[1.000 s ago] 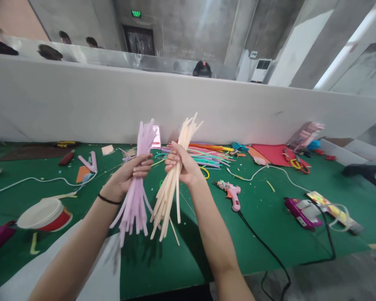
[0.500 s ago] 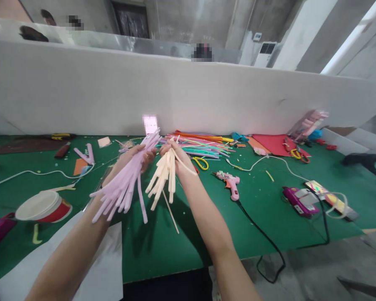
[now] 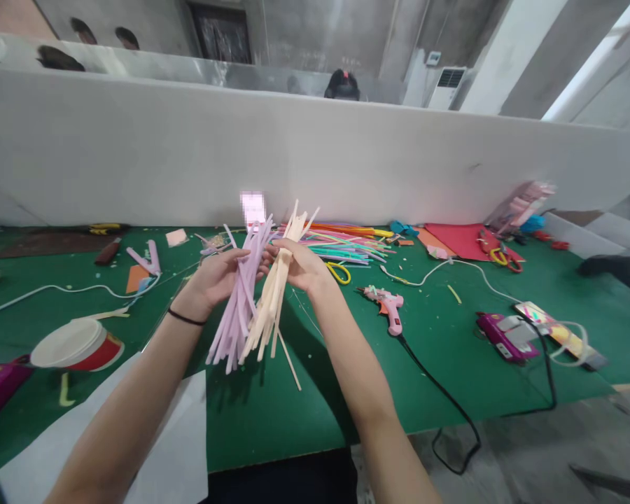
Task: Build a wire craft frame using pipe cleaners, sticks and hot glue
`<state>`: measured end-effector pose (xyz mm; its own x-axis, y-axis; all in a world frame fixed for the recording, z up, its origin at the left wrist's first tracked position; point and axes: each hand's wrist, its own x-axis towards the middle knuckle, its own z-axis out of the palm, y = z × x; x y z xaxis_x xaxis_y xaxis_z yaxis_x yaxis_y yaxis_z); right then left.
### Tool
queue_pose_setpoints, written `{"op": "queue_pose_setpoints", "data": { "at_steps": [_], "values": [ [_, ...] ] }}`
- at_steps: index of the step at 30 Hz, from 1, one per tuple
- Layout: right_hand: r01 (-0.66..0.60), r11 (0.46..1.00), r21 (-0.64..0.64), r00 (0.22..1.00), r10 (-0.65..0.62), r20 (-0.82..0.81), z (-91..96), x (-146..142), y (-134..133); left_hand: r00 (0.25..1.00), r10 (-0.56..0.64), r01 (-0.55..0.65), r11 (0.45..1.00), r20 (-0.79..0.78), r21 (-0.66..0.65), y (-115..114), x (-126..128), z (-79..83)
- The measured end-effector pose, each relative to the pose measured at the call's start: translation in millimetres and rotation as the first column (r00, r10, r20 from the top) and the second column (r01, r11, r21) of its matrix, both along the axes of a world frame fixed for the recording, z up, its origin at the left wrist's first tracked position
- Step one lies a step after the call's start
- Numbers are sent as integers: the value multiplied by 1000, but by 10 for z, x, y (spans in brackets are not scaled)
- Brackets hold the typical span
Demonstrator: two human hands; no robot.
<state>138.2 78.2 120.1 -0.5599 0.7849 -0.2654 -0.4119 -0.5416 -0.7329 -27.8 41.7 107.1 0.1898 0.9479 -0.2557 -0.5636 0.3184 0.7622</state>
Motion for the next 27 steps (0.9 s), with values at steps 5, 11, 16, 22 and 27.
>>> {"op": "queue_pose_setpoints", "data": {
  "at_steps": [5,11,16,22,27],
  "values": [
    [0,990,142,989,-21,148,-17,63,67,996,38,-32,997,-81,73,9,-8,-75],
    [-551,606,574,319,-483,816,155,250,610,975,158,-134,978,-155,158,8,-59,-40],
    [-665,635,394,-48,-563,825,201,507,1031,959,240,-218,965,-150,146,39,-105,-48],
    [-685,643,343,-288,-671,683,42,576,1277,942,317,-299,942,-110,149,86,-129,-140],
    [-697,612,374,-319,-731,603,-101,421,1416,972,212,-202,974,-100,101,67,-99,-136]
  ]
}}
